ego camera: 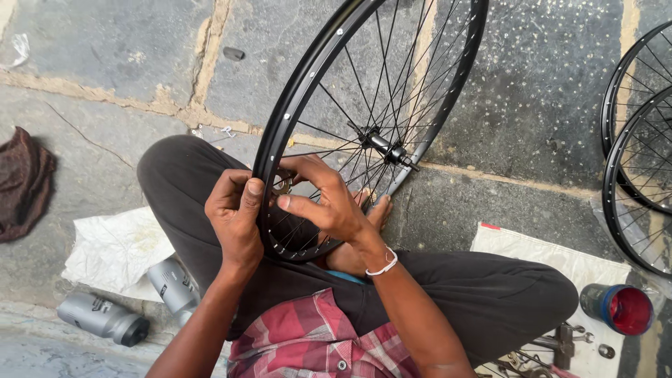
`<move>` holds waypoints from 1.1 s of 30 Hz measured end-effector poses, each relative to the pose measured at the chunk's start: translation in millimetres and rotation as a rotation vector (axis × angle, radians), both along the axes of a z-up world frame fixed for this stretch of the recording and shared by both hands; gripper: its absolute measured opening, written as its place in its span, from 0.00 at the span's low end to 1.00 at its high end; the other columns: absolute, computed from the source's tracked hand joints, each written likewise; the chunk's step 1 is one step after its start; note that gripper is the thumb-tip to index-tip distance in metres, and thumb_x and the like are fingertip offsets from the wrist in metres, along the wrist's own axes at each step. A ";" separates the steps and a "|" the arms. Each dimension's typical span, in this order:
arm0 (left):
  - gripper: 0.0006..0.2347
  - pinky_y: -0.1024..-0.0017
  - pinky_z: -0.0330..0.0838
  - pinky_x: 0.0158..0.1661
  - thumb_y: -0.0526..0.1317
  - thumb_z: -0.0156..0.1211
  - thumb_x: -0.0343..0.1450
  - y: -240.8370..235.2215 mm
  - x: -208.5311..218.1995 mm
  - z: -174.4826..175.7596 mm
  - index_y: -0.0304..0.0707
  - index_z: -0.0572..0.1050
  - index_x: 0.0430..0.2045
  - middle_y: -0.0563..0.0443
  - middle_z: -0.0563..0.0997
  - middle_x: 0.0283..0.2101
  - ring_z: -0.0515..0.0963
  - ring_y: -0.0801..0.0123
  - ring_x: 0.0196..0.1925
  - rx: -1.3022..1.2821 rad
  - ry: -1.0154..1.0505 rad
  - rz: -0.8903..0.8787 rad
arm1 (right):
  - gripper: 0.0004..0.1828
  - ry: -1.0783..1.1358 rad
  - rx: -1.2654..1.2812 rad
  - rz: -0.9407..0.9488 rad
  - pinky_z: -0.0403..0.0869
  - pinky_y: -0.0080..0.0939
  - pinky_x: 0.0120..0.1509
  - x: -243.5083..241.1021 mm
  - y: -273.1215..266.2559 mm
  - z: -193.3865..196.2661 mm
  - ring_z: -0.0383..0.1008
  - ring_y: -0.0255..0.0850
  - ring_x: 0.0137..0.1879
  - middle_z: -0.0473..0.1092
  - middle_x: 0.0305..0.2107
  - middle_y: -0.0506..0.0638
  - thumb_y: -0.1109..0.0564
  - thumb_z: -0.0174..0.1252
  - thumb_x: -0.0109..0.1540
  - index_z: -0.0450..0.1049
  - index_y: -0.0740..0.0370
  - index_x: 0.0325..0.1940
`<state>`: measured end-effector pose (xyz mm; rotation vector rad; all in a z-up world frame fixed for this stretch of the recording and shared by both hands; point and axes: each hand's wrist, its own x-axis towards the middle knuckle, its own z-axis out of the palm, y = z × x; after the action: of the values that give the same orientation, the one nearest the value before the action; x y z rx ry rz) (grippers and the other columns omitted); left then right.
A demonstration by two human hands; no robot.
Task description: The person sits on the ground and uses a small metal tool to tighten the nipples on the spokes of a bicycle wheel. They rotate the wheel periodically to access different spokes and continue the tightening process.
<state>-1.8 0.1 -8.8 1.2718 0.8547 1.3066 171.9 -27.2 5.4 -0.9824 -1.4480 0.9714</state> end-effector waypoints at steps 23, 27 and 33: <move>0.19 0.75 0.59 0.33 0.48 0.50 0.83 48.2 11.7 47.0 0.30 0.75 0.27 0.57 0.69 0.27 0.64 0.80 0.30 0.027 0.274 -0.081 | 0.12 -0.203 0.217 -0.515 0.77 0.45 0.63 -25.5 -1.5 -5.7 0.79 0.47 0.58 0.76 0.50 0.56 0.57 0.65 0.67 0.74 0.64 0.52; 0.20 0.75 0.65 0.32 0.49 0.52 0.79 44.3 12.9 40.9 0.31 0.76 0.21 0.59 0.74 0.23 0.70 0.80 0.28 0.013 0.169 -0.131 | 0.17 -0.193 0.350 -0.710 0.76 0.45 0.64 -23.5 -16.9 -5.2 0.76 0.48 0.59 0.73 0.53 0.59 0.55 0.65 0.66 0.70 0.65 0.55; 0.19 0.77 0.70 0.35 0.46 0.59 0.79 1.7 4.8 1.9 0.32 0.71 0.20 0.59 0.69 0.24 0.69 0.81 0.29 -0.104 0.040 -0.060 | 0.16 -0.300 0.184 -0.503 0.76 0.43 0.62 -20.5 -23.0 1.9 0.78 0.46 0.58 0.75 0.52 0.57 0.60 0.64 0.66 0.76 0.64 0.57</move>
<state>2.9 1.8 -6.9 1.2358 0.8937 1.1779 151.4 -50.2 7.3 -1.3093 -1.4011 0.3286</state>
